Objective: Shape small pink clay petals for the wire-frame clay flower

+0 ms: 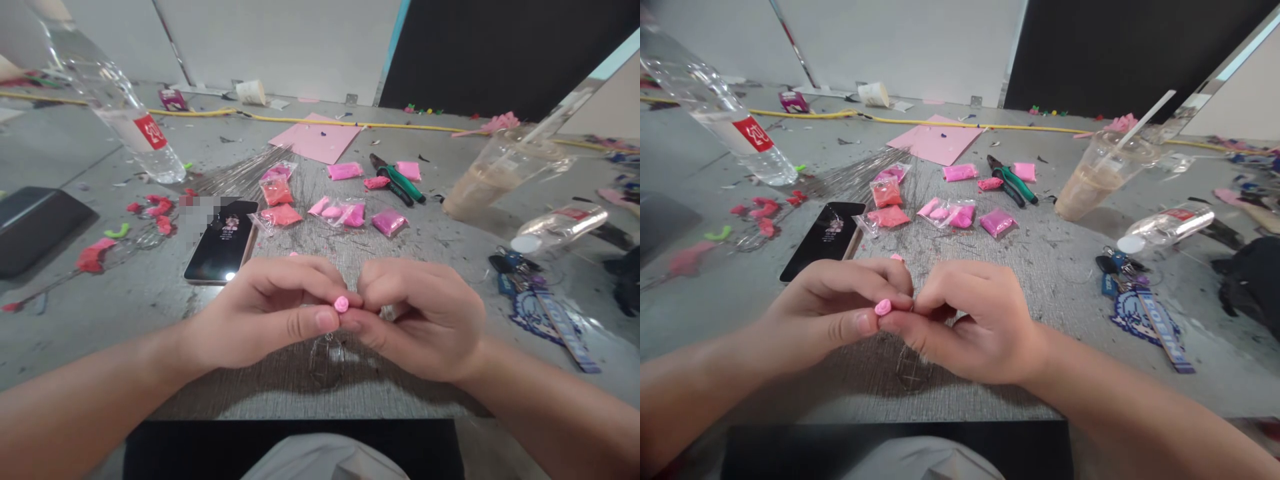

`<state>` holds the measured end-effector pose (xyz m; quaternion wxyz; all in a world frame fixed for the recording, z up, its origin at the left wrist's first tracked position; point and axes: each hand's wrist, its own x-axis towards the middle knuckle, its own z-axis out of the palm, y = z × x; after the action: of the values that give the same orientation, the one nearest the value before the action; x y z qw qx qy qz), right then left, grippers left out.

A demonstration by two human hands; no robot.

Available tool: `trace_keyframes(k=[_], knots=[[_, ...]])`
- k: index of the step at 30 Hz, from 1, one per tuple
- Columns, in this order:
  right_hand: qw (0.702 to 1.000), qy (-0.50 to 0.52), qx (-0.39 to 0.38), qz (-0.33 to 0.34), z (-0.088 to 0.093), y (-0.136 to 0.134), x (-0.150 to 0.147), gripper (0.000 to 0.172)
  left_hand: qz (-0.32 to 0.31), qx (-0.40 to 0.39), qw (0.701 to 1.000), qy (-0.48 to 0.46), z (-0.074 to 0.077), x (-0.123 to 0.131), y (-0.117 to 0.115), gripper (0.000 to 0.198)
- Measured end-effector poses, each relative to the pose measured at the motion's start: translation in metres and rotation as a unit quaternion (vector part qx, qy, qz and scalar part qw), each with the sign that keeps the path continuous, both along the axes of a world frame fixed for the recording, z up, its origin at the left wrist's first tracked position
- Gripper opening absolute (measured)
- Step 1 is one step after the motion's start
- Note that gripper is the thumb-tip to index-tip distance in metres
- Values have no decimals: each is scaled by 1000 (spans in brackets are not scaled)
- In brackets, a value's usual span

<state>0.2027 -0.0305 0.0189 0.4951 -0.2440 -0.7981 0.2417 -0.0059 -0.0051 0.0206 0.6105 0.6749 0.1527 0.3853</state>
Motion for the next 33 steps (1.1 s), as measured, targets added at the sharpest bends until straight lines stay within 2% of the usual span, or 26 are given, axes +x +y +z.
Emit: trace_keyframes(k=[6, 10, 17, 21, 23, 25, 27, 29, 31, 33], knots=[[1000, -20, 21, -3, 0, 2, 2, 19, 8, -38, 999, -24, -2, 1, 1, 11], [998, -14, 43, -40, 4, -1, 0, 11, 16, -49, 998, -43, -3, 0, 1, 14], [989, -9, 83, -121, 2, -7, -1, 29, 31, -125, 991, -47, -8, 1, -1, 15], [986, -22, 46, -158, -5, -5, -1, 22, 70, -127, 989, -13, -12, 1, 4, 9], [986, -2, -2, -170, -11, -1, -1, 16, 106, -98, 988, 52, -13, 0, 10, 4], [985, 40, -48, -161, -16, 4, 0, 12, 134, -32, 977, 162, -14, -2, 19, 13], [981, 74, -89, -153, -19, 9, 3, 6, 157, 85, 945, 273, -16, -4, 28, 21], [978, 78, -124, -151, -22, 15, 6, 12, 160, 213, 903, 337, -21, -6, 35, 26], [976, 67, -141, -150, -25, 21, 8, 23, 145, 290, 871, 368, -27, -9, 40, 28], [976, 57, -144, -156, -28, 26, 9, 28, 129, 331, 849, 391, -33, -11, 43, 29]])
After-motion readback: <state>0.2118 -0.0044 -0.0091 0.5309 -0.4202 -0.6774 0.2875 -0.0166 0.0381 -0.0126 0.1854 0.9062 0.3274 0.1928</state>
